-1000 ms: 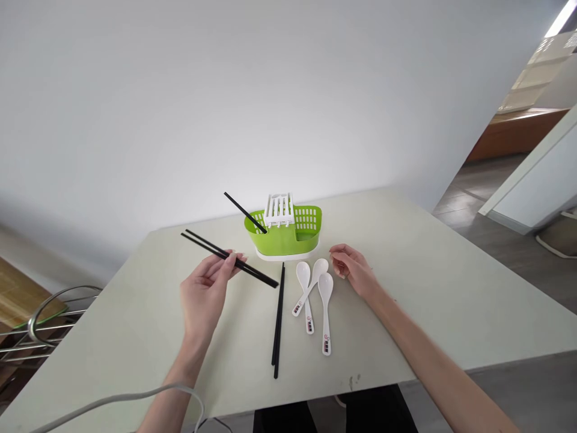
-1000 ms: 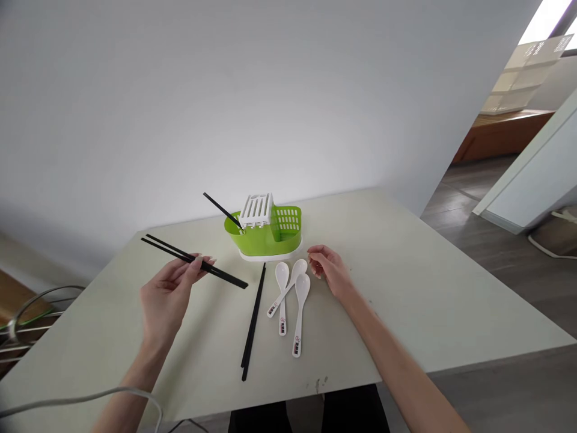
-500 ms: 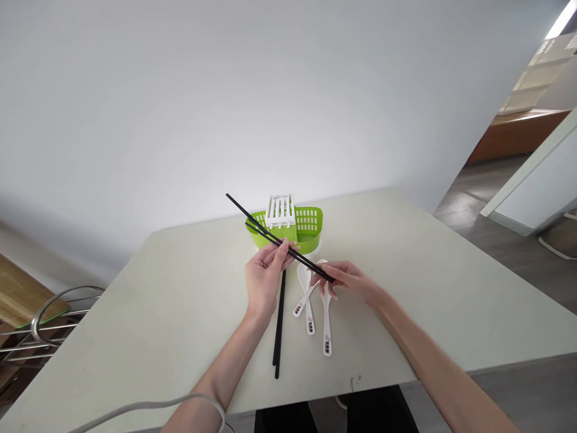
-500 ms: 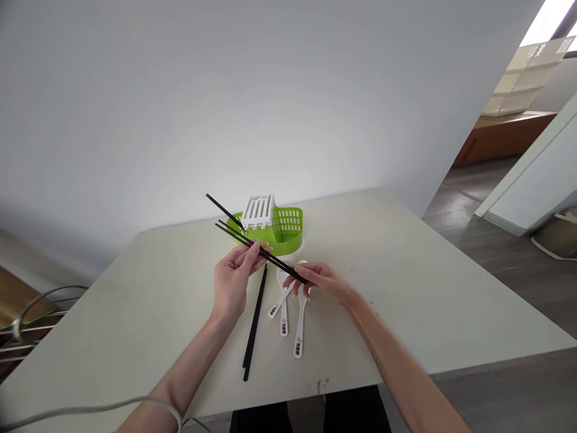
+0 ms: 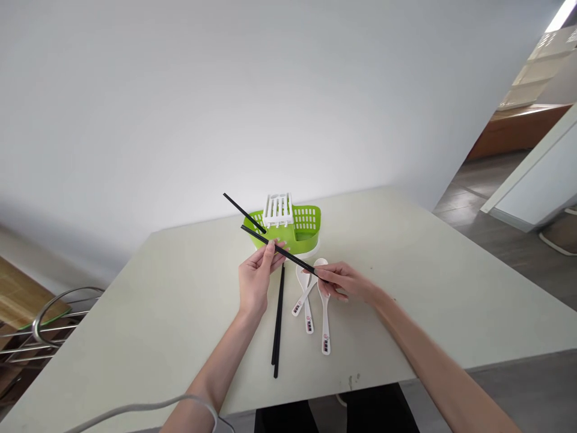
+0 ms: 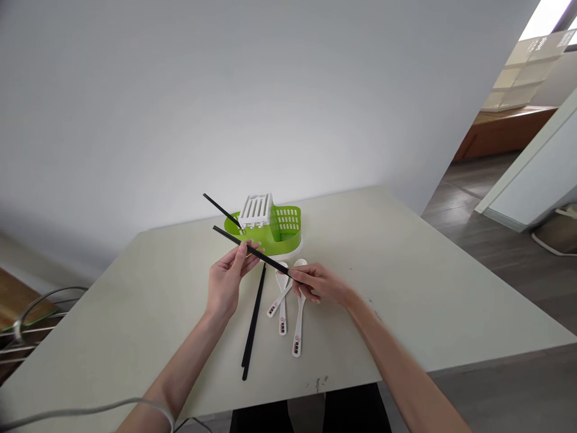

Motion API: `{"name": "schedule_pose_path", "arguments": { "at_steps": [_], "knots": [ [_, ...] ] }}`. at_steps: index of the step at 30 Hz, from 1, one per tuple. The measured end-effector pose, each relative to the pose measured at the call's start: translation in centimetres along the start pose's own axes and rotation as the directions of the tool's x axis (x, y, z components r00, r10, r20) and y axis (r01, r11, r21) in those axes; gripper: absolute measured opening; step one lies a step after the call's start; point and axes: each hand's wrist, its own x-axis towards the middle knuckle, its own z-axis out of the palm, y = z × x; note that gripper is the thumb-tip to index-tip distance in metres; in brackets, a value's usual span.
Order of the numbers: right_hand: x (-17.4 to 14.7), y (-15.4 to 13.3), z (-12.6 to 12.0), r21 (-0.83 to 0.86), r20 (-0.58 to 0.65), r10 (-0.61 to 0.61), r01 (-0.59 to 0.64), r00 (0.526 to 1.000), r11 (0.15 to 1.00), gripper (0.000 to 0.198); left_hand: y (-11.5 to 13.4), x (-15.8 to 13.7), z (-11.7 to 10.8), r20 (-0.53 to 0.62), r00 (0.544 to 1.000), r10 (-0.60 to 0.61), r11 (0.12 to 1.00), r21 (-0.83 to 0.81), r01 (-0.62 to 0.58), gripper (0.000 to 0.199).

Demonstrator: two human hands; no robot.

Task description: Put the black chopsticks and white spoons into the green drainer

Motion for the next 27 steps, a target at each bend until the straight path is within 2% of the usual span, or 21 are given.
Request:
{"name": "schedule_pose_path", "arguments": {
  "at_steps": [3, 8, 16, 21, 27],
  "knots": [
    [0.0, 0.0, 0.0, -0.008, 0.014, -0.007, 0.007, 1.0, 1.0, 0.051, 0.2, 0.0, -0.4, -0.011, 1.0, 0.016, 0.998, 0.06, -0.015, 0.044],
    [0.0, -0.2, 0.1, -0.037, 0.002, -0.038, 0.038, 0.999, 0.999, 0.051, 0.5, 0.0, -0.4, -0.032, 0.999, 0.003, 0.999, 0.054, -0.002, 0.044],
    [0.0, 0.0, 0.1, -0.04, -0.029, -0.029, 0.028, 0.999, 0.999, 0.051, 1.0, -0.4, -0.1, -0.026, 0.999, 0.042, 0.996, 0.076, -0.039, 0.042],
    [0.1, 0.3, -0.1, -0.053, -0.003, -0.036, 0.036, 0.999, 0.998, 0.054, 1.5, -0.3, -0.4, 0.0, 0.999, 0.043, 0.992, 0.118, -0.043, 0.043],
    [0.0, 0.0, -0.1, -0.067, 0.009, -0.031, 0.032, 0.999, 0.997, 0.054, 3.5, 0.6, -1.7, -0.057, 0.987, 0.149, 0.966, 0.222, -0.133, 0.043]
  ]
}}
